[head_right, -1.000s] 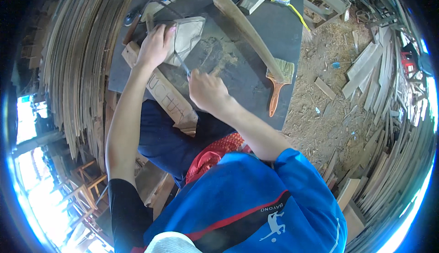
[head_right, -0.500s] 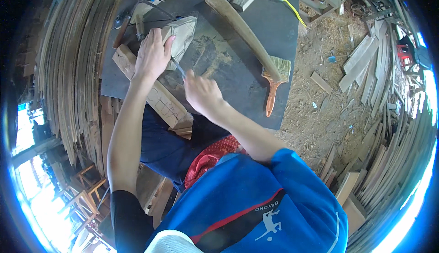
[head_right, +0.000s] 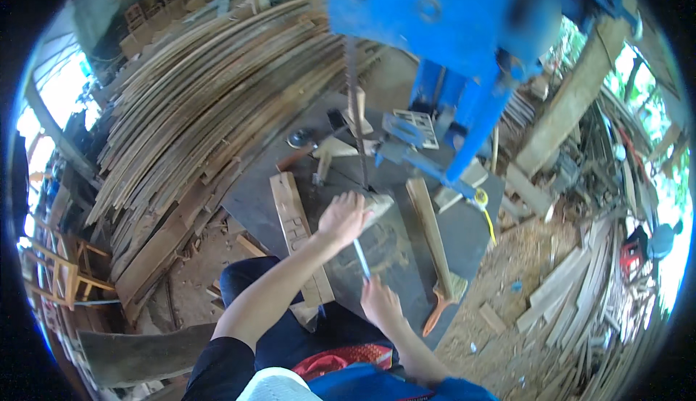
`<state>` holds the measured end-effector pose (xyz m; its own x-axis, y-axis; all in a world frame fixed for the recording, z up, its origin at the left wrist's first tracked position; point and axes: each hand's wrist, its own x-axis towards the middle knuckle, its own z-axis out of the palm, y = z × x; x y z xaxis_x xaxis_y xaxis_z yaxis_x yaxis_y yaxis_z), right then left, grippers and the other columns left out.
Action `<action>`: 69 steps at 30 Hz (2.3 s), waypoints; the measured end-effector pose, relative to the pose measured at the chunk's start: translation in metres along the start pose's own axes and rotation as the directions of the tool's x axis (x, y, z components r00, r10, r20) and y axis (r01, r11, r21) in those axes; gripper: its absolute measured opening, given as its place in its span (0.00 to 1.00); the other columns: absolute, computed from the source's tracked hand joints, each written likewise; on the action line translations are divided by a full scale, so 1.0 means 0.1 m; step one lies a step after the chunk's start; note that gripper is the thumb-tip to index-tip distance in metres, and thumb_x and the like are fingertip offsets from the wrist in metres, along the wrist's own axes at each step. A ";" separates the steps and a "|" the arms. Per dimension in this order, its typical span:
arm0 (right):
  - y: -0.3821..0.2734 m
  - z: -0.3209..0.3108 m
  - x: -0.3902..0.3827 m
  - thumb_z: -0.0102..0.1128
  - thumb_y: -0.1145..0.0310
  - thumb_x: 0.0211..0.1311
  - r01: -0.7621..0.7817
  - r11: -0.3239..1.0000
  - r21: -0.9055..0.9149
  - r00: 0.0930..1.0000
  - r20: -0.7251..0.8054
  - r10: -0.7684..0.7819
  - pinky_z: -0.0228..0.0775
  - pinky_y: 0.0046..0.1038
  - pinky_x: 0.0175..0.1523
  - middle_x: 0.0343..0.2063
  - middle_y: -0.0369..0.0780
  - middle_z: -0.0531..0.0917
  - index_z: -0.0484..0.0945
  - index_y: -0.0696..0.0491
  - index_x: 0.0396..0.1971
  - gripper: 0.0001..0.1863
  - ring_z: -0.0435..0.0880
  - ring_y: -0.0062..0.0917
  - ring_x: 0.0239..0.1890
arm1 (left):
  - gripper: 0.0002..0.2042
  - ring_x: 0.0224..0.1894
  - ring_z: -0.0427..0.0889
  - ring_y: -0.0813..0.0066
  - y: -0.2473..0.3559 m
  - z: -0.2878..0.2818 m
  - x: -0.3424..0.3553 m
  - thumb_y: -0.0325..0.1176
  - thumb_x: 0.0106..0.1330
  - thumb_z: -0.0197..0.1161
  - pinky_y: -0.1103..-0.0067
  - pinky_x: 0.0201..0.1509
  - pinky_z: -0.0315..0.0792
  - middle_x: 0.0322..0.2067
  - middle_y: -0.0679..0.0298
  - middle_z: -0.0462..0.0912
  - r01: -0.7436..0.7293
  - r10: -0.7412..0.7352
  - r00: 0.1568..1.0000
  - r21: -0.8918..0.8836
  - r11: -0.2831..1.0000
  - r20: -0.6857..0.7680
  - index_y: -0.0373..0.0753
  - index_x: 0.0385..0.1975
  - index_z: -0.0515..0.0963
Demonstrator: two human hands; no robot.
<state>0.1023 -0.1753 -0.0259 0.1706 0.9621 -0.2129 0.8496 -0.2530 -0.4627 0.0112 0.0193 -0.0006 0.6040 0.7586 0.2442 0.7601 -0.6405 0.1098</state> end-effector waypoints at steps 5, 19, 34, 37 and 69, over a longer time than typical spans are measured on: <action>-0.11 0.04 0.43 0.41 0.58 0.75 0.007 1.000 -0.009 1.000 -0.029 -0.007 0.77 0.53 0.36 0.23 0.57 0.82 0.70 0.56 0.39 0.16 0.83 0.55 0.28 | 0.18 0.47 0.79 0.60 0.01 0.06 -0.03 0.44 0.70 0.56 0.68 0.52 0.72 0.40 0.53 0.79 -0.035 0.033 0.998 -0.038 0.999 -0.049 0.31 0.43 0.73; 0.02 0.15 0.30 0.43 0.56 0.75 -0.003 1.000 -0.018 0.995 -0.098 0.002 0.74 0.57 0.42 0.25 0.59 0.82 0.71 0.58 0.41 0.19 0.82 0.59 0.31 | 0.18 0.46 0.78 0.64 0.11 0.09 -0.06 0.46 0.68 0.59 0.70 0.50 0.71 0.40 0.59 0.78 0.024 -0.028 0.996 -0.049 0.999 -0.082 0.35 0.44 0.75; 0.10 0.08 0.23 0.42 0.56 0.75 -0.011 1.000 -0.028 1.000 -0.008 0.011 0.74 0.56 0.40 0.26 0.59 0.82 0.72 0.58 0.38 0.19 0.82 0.58 0.32 | 0.20 0.49 0.78 0.66 0.06 0.08 0.04 0.46 0.66 0.61 0.72 0.50 0.69 0.44 0.59 0.80 0.098 -0.098 0.994 0.008 0.995 -0.058 0.35 0.48 0.76; -0.02 0.11 0.24 0.43 0.57 0.75 0.044 0.997 -0.069 0.997 -0.065 -0.048 0.75 0.54 0.39 0.26 0.58 0.82 0.72 0.58 0.36 0.18 0.82 0.57 0.32 | 0.19 0.48 0.78 0.63 -0.07 0.13 0.09 0.45 0.68 0.58 0.69 0.50 0.69 0.43 0.57 0.80 0.057 -0.060 0.995 -0.036 0.998 -0.081 0.34 0.45 0.75; 0.12 0.12 0.37 0.45 0.58 0.75 0.097 0.994 -0.047 0.989 -0.109 -0.101 0.75 0.53 0.35 0.24 0.55 0.82 0.71 0.57 0.39 0.16 0.83 0.55 0.29 | 0.22 0.52 0.76 0.59 -0.08 0.05 0.18 0.45 0.70 0.55 0.64 0.55 0.68 0.46 0.53 0.79 0.022 -0.024 0.999 -0.040 0.999 -0.041 0.31 0.51 0.73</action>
<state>0.1130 -0.1438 -0.0494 0.1369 0.9881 -0.0698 0.8848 -0.1537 -0.4399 0.0175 0.0388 -0.0018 0.5756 0.7679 0.2811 0.7630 -0.6280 0.1533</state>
